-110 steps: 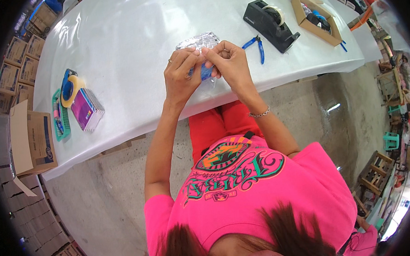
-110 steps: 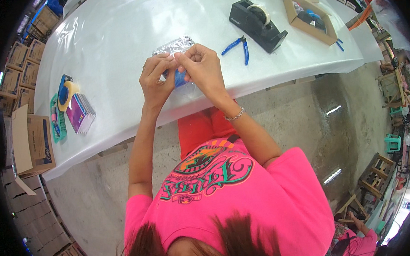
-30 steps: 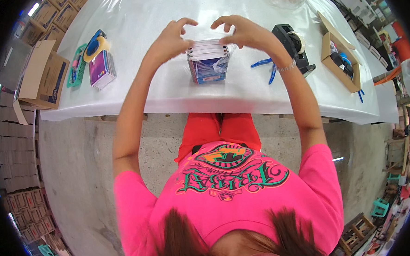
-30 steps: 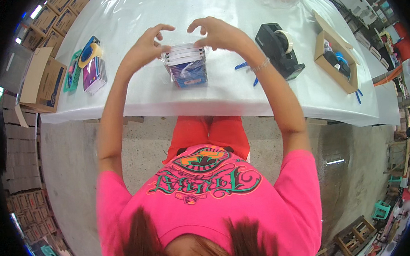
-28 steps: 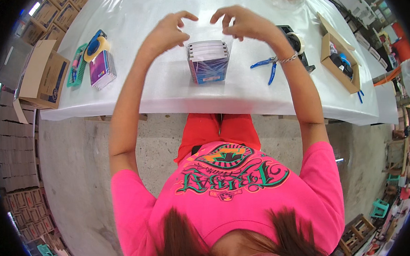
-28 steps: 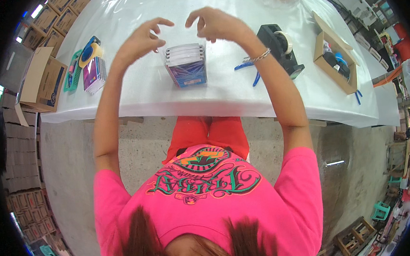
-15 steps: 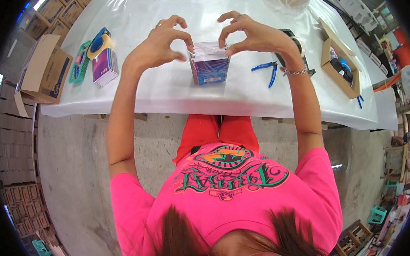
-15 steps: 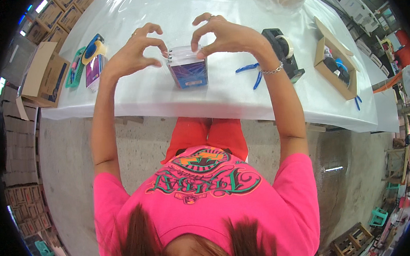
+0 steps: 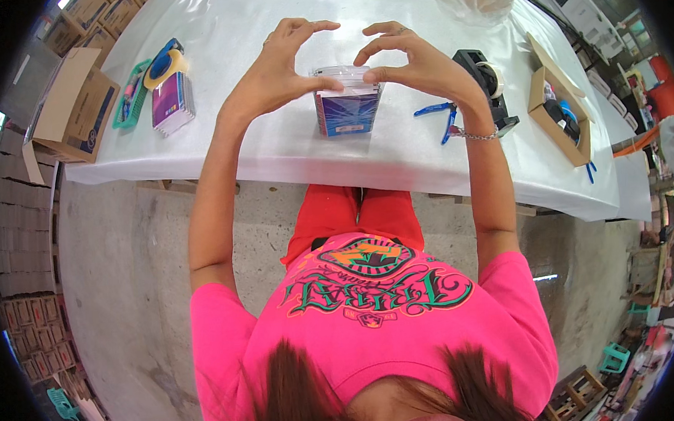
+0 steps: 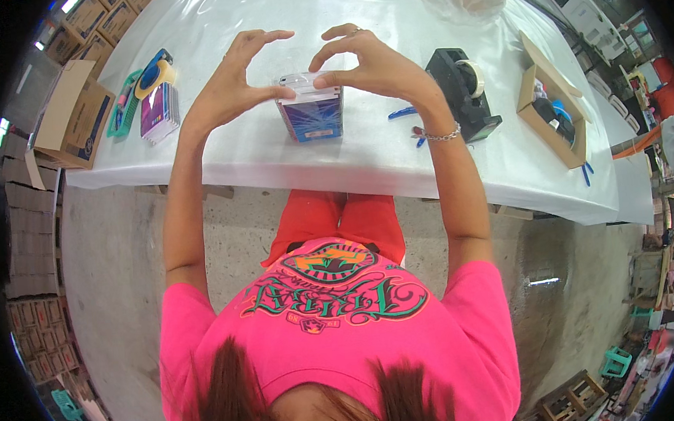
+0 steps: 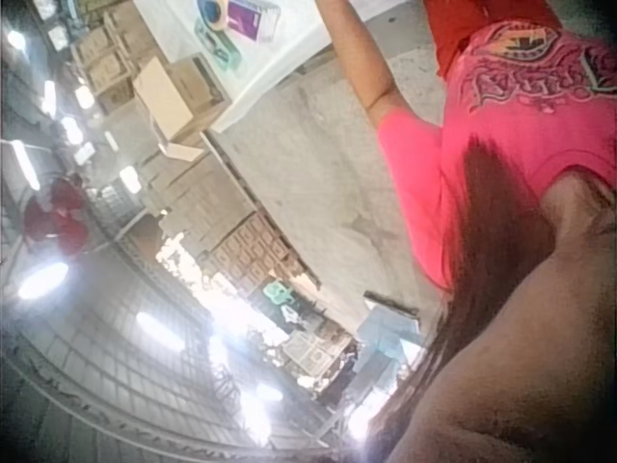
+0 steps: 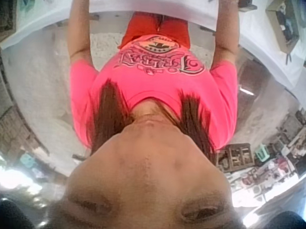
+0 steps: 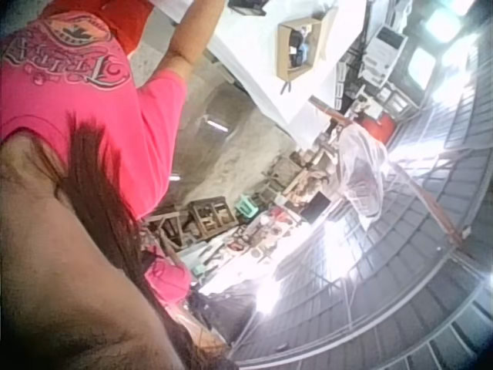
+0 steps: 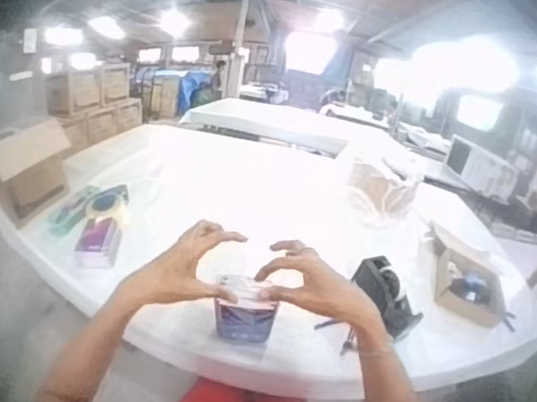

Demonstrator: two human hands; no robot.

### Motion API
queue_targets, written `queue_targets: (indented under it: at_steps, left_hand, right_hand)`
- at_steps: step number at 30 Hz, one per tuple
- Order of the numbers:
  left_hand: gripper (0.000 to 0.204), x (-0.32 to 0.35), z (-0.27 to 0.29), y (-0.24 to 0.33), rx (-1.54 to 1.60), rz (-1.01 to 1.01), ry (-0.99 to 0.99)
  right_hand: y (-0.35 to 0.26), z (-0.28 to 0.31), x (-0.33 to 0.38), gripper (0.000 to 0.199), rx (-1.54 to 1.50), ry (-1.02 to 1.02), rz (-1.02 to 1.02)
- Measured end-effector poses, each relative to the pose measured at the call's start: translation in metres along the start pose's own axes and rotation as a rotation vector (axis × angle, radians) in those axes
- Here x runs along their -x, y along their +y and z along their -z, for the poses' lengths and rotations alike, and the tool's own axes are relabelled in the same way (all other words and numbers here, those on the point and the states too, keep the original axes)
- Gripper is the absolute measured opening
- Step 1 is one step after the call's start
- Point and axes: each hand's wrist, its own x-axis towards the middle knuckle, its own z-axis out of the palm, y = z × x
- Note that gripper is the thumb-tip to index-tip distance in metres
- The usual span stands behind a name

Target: The person wraps spiral-bound notebooks in clear plastic film on a white table. They place each notebook on a sheet of film, fold the film around it, and secure the edges with tape. The wrapped notebooks are stacked on the table.

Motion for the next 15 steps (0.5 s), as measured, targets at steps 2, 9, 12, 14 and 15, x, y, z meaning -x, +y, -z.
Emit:
queue_targets:
  at_steps: [2,9,12,14,15]
  left_hand:
    - [0.043,0.007,-0.002,-0.01,-0.133,-0.097,0.006]
    - [0.044,0.012,-0.012,-0.016,0.001,-0.112,0.203]
    - [0.059,0.04,-0.034,-0.014,0.323,0.035,0.423]
    - [0.068,0.06,-0.063,-0.022,0.375,0.05,0.469]
    - [0.072,0.067,-0.075,-0.028,0.397,0.063,0.495]
  right_hand:
    - [-0.009,0.003,0.005,0.033,0.006,0.012,-0.051]
    - [0.002,-0.002,0.013,0.041,-0.029,0.189,-0.012]
    - [0.011,-0.023,0.033,0.061,-0.217,0.434,-0.084]
    - [0.027,-0.056,0.051,0.082,-0.346,0.525,-0.095]
    - [0.029,-0.076,0.057,0.089,-0.408,0.569,-0.091]
